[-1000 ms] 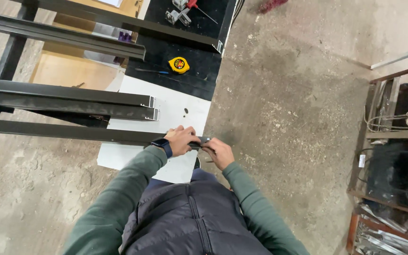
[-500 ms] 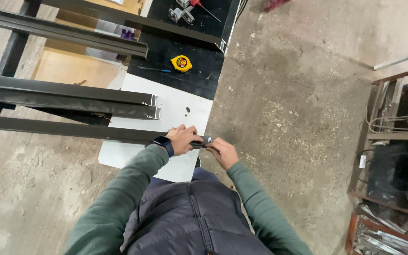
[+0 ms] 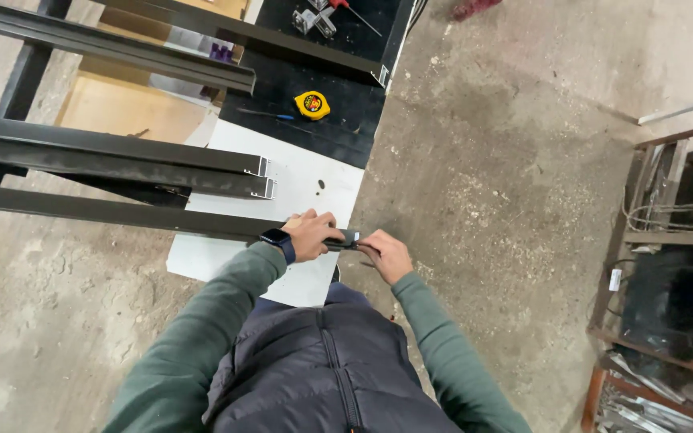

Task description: The person aligns long dark metal profiles on a rack and presses a black rubber strip along the edge of one profile by hand. They then pick up a coiled black cable, uncoil a length of it, and lay it across the bars on the rack.

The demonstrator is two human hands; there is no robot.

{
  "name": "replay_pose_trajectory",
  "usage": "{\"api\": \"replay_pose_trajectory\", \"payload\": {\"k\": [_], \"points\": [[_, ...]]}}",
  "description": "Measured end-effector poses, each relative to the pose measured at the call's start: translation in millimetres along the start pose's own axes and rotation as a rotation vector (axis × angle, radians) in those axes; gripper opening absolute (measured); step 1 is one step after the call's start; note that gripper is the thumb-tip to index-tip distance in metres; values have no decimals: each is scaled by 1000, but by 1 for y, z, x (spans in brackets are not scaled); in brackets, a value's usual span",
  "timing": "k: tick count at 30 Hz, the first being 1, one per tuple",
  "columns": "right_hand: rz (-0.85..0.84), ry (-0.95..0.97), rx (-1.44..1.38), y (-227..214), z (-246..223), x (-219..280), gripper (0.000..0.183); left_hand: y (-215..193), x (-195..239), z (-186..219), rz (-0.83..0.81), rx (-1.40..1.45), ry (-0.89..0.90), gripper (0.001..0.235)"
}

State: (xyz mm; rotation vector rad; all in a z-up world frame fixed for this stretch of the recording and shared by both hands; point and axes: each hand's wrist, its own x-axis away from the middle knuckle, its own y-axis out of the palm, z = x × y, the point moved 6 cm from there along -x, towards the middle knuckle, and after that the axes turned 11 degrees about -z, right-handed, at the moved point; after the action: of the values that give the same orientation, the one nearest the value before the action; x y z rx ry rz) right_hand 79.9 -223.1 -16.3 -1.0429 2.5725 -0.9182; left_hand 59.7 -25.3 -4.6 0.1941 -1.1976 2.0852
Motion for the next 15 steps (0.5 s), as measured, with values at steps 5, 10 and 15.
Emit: {"api": "replay_pose_trajectory", "payload": {"k": [5,10,15], "points": [[-50,-58,117,4,-6,-2,14,0,-7,-4,-23,-19,-5,40],[11,-59,30,9,-16,-1,15,2,-2,-2,-21,-2,-11,40],[-42,-112,71,11,-27,-13,17,-3,0,-2,-26,14,-17,39]]}}
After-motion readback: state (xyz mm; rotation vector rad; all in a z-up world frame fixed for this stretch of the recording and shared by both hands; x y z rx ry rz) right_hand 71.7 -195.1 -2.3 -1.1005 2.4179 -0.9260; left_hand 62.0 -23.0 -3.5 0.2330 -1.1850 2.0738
